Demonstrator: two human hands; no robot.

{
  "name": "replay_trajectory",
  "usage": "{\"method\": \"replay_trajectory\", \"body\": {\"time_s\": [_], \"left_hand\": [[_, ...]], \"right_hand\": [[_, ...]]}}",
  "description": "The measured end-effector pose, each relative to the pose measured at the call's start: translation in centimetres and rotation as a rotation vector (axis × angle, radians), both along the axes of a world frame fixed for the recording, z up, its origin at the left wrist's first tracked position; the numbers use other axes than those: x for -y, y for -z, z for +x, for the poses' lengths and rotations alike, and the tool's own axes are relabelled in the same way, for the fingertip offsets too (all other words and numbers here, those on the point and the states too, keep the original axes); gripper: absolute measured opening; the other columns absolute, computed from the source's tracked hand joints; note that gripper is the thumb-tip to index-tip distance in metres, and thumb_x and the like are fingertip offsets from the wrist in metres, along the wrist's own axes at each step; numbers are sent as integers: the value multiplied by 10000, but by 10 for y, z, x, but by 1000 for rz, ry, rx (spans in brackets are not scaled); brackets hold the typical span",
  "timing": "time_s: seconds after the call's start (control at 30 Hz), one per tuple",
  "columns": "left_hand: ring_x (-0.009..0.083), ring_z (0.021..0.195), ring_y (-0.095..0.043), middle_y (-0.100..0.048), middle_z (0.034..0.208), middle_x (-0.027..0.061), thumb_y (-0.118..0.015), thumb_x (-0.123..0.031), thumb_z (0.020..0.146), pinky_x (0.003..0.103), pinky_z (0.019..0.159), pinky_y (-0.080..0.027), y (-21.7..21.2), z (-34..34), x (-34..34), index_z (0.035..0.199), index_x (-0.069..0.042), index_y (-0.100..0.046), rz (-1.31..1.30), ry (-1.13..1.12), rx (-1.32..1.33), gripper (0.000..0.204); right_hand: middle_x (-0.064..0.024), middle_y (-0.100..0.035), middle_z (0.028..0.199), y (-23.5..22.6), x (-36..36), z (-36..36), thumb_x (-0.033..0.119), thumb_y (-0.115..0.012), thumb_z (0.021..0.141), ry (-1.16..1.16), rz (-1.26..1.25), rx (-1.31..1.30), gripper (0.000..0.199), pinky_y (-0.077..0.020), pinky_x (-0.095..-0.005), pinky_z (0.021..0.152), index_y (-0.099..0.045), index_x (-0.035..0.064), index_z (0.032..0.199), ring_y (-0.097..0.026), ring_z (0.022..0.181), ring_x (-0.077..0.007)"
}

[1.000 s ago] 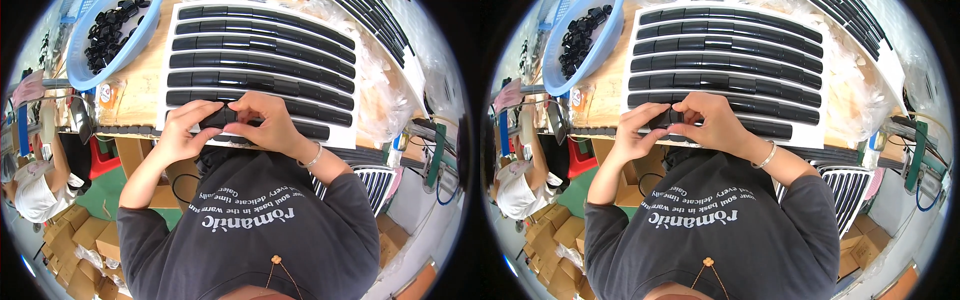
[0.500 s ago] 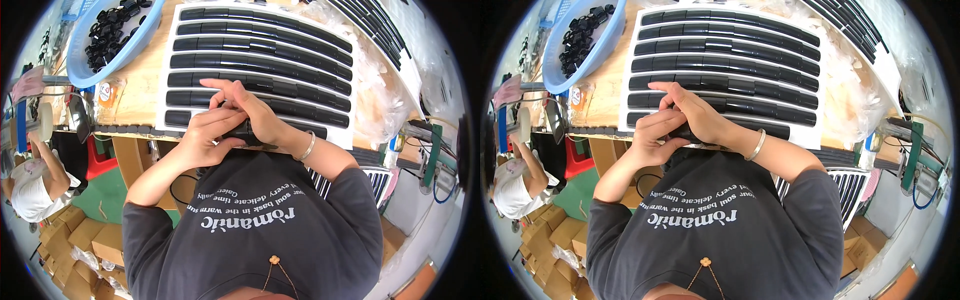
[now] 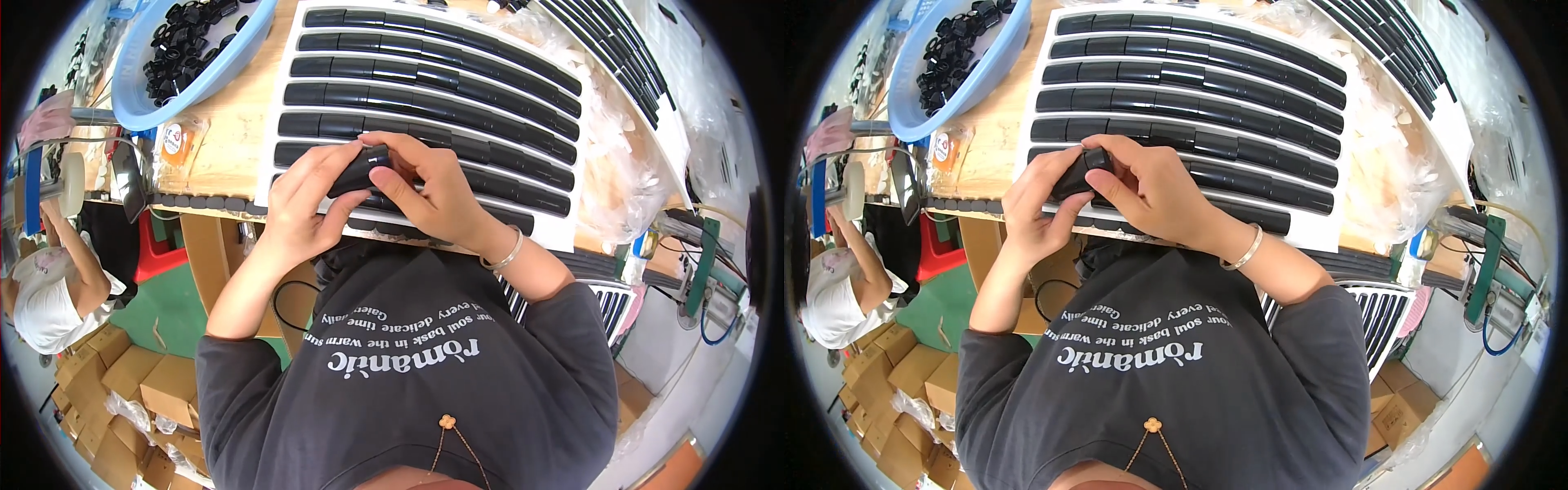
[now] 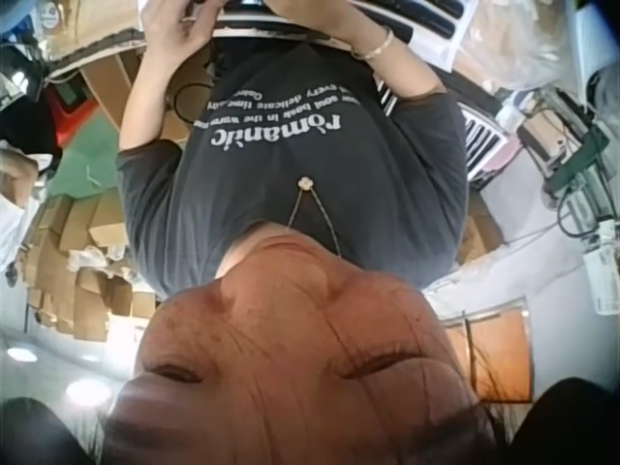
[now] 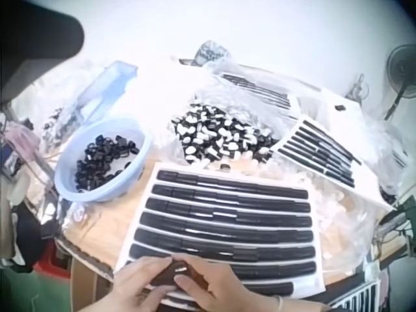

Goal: Insert white plastic pieces into black cylindrical housings at a workbench.

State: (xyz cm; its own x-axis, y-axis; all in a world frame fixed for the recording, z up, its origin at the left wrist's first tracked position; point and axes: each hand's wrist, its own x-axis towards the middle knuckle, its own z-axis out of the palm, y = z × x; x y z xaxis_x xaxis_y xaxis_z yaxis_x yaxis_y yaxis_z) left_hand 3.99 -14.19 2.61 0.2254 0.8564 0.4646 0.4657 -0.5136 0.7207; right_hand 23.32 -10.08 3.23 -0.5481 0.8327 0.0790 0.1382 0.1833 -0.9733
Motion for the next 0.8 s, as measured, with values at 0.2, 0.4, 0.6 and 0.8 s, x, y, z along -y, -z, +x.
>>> {"method": "replay_trajectory", "body": {"time_s": [0.2, 0.4, 0.6, 0.8], "left_hand": [[239, 862, -648, -654, 1029, 168, -725, 52, 690, 274, 693, -515, -6, -1, -2, 1143, 32, -613, -37, 69, 16, 467], [257, 893, -654, -661, 1041, 170, -735, 43, 684, 298, 748, -513, -5, 4, 3, 1143, 33, -619, -100, 47, 39, 474], [246, 885, -652, -665, 1020, 163, -749, 49, 660, 296, 765, -508, -5, 20, 10, 1137, 50, -617, -249, 167, 158, 495], [222, 821, -645, -662, 979, 150, -752, 55, 645, 283, 718, -510, -3, 36, 11, 1128, 62, -619, -117, 136, 215, 502]], "right_hand": [[35, -517, 701, 1, 5, 4, 93, -579, 936, -95, -295, -101, 280, -376, -184, 564, -579, -20, 1192, -456, 624, -31], [-9, -590, 907, 5, 10, 3, 271, -464, 1011, -63, -385, -176, 353, -454, -202, 686, -534, 0, 1226, -538, 766, -57], [-71, -555, 1045, -1, -3, -15, 602, -149, 984, -78, -539, -367, 712, -416, -285, 894, -448, 40, 1303, -523, 972, -135], [-89, -553, 998, -2, 1, -15, 550, -185, 1005, -73, -452, -444, 642, -412, -277, 870, -452, 19, 1250, -533, 910, -136]]}}
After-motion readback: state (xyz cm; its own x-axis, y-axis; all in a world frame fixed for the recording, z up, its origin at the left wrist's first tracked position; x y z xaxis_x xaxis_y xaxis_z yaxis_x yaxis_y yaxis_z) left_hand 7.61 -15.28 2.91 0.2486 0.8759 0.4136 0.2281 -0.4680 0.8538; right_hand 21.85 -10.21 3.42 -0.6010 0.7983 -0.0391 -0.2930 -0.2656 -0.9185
